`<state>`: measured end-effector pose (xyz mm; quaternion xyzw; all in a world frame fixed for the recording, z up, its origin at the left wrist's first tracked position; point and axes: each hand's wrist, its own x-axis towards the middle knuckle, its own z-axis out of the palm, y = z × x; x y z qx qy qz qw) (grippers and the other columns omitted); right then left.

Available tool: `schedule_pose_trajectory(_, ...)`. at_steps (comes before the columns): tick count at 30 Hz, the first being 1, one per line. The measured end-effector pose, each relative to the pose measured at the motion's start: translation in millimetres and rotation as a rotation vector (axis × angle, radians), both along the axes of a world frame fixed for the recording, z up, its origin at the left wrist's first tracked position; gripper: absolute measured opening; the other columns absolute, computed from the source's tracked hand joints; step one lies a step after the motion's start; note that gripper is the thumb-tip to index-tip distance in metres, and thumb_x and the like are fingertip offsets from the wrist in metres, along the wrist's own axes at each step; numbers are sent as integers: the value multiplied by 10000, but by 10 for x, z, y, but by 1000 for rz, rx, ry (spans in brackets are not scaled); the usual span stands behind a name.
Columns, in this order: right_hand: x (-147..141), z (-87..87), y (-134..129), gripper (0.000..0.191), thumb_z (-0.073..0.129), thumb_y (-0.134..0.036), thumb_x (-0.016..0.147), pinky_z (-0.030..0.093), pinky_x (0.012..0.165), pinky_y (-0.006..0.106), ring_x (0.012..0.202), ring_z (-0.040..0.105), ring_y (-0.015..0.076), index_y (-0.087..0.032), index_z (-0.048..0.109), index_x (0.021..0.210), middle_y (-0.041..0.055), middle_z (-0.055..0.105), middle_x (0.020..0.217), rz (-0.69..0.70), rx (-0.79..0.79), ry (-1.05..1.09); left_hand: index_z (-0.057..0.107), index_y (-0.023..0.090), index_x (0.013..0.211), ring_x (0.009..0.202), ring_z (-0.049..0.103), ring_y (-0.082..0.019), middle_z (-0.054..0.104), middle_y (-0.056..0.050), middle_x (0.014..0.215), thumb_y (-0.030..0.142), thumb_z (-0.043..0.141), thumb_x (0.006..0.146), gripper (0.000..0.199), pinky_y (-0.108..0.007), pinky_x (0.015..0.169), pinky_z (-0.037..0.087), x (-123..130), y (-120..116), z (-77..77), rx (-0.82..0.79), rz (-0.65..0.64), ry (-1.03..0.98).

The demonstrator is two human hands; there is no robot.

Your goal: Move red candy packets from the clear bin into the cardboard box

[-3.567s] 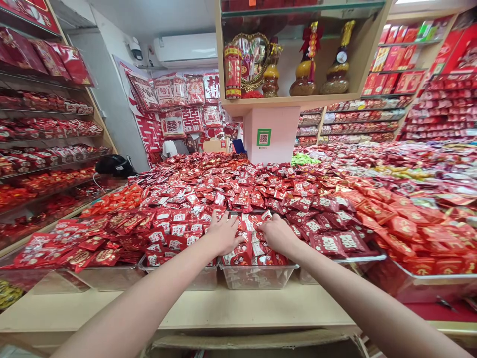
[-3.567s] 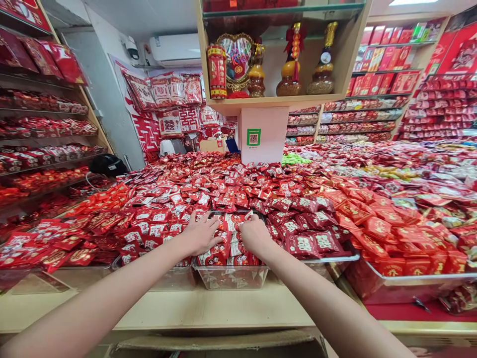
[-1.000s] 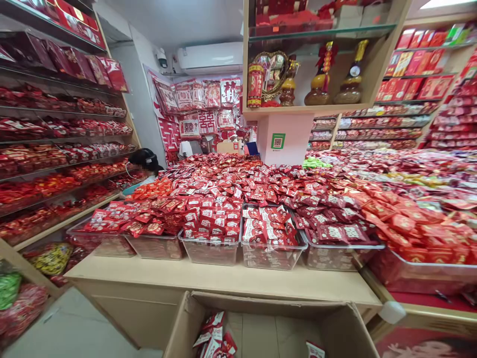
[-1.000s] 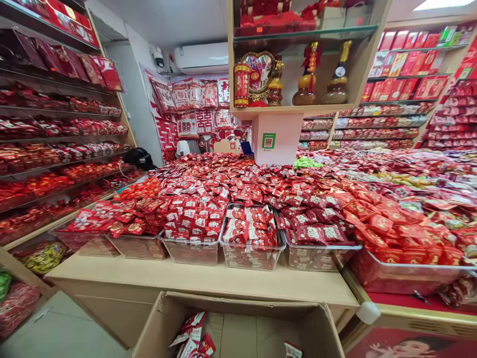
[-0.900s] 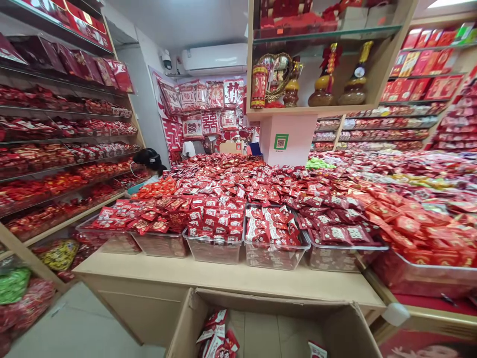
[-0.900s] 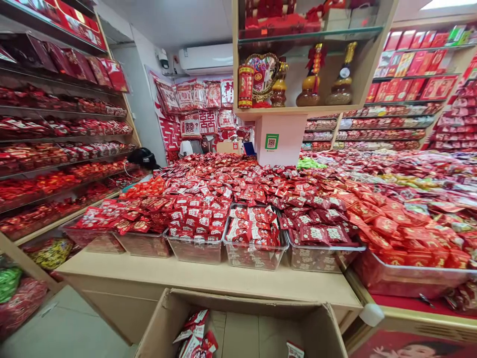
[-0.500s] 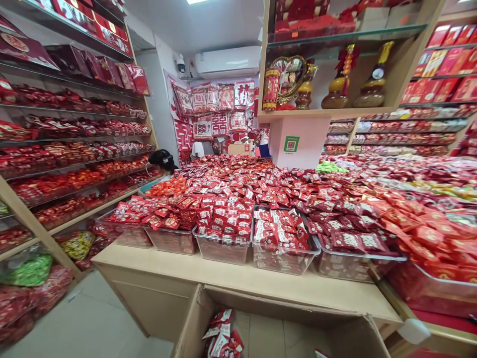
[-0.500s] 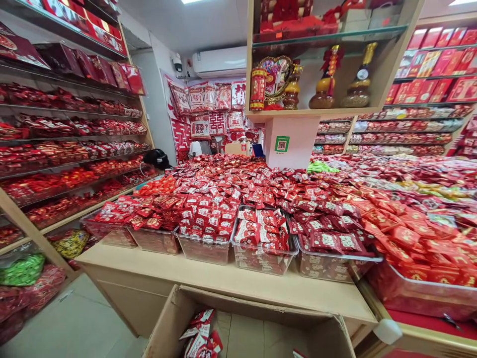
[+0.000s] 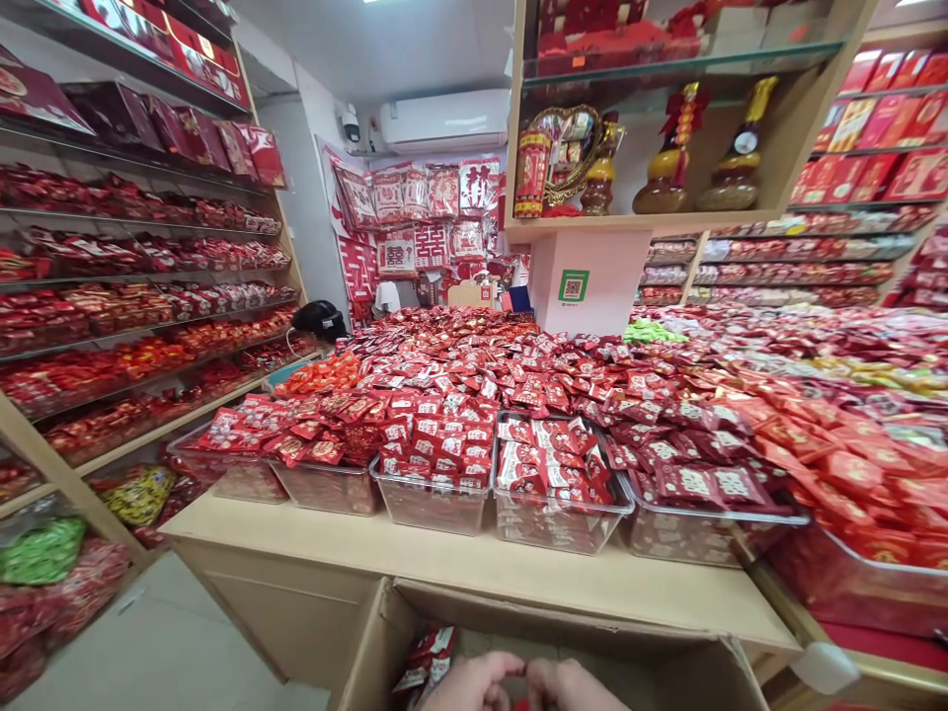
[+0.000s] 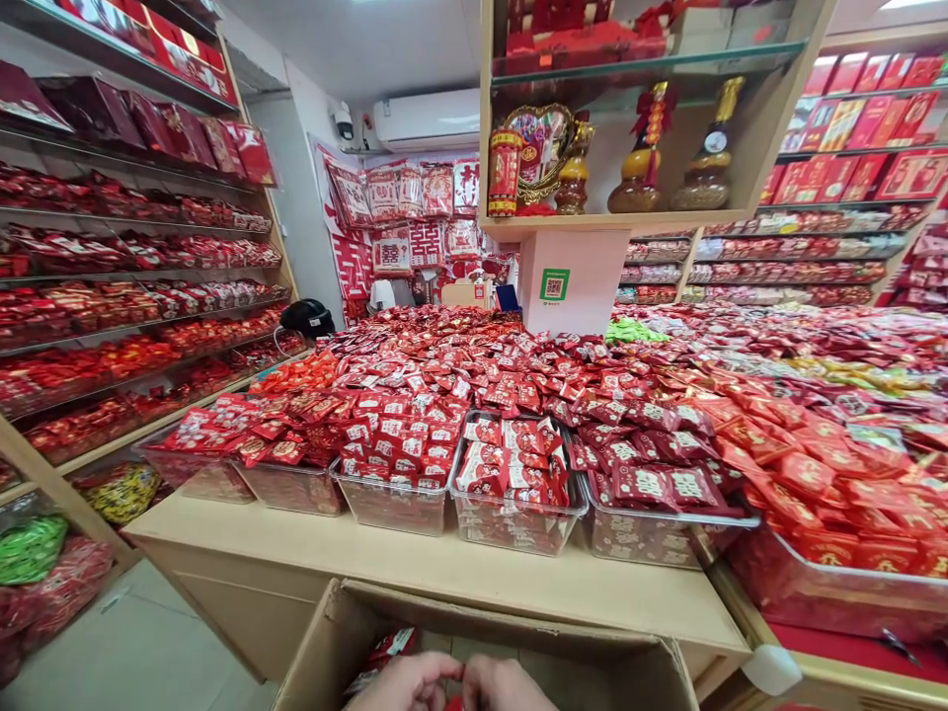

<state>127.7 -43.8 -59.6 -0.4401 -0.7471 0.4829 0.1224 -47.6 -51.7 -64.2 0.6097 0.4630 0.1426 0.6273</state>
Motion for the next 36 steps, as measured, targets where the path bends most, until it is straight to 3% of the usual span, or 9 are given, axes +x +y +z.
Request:
schedule_pose_trajectory(3,12,168,-50,149,576,-266,654,232,410,153,463,349,42,-145,491,676,-56,442,517,-63,-47,232,601,177,982,530,436,-85,495,38,585,298,675,582,424,-194,516,331,18,-25,301,56,77,-92)
schedule_pose_trajectory(6,50,419,-61,253,559,-369,689,322,472,169,552,456,87,-143,520,793,-1,536,628,-95,-67,423,577,153,1014,625,499,-120,565,0,672,237,676,583,450,-222,600,395,72,-21,584,90,226,-162)
schedule_pose_trajectory(11,143,766,243,227,509,-381,738,365,545,216,609,494,135,-173,586,687,16,571,637,-205,265,256,627,158,936,707,540,-161,633,-35,751,262,612,668,287,-257,670,425,240,235,819,338,334,-188)
schedule_pose_trajectory(15,178,763,596,287,494,-406,744,359,504,217,548,455,115,-167,540,591,-6,517,551,-345,341,262,634,146,889,628,524,-142,600,-9,657,258,593,686,235,-244,606,429,348,586,809,432,375,-244)
schedule_pose_trajectory(20,201,591,762,324,614,-442,636,433,493,235,537,483,99,-162,515,767,-5,557,658,-442,19,562,607,129,880,680,560,-157,637,-38,729,247,585,694,221,-258,632,440,373,831,716,402,463,-339)
schedule_pose_trajectory(22,213,538,759,346,648,-424,606,441,490,239,526,482,95,-160,502,775,-14,553,634,-469,-55,619,601,130,882,661,560,-148,637,-34,720,246,584,697,220,-241,599,438,367,844,702,381,471,-345)
schedule_pose_trajectory(29,200,546,723,311,660,-395,611,401,476,216,538,498,98,-162,503,744,-17,572,615,-469,-60,697,608,132,814,566,544,-119,613,-14,643,356,561,717,249,-174,432,358,371,806,713,261,382,-332)
schedule_pose_trajectory(36,138,555,670,292,629,-422,639,386,508,226,517,478,92,-144,538,638,-4,569,566,-462,-29,698,600,135,761,588,557,-128,613,-11,646,379,545,727,252,-190,468,400,345,746,679,279,459,-378)
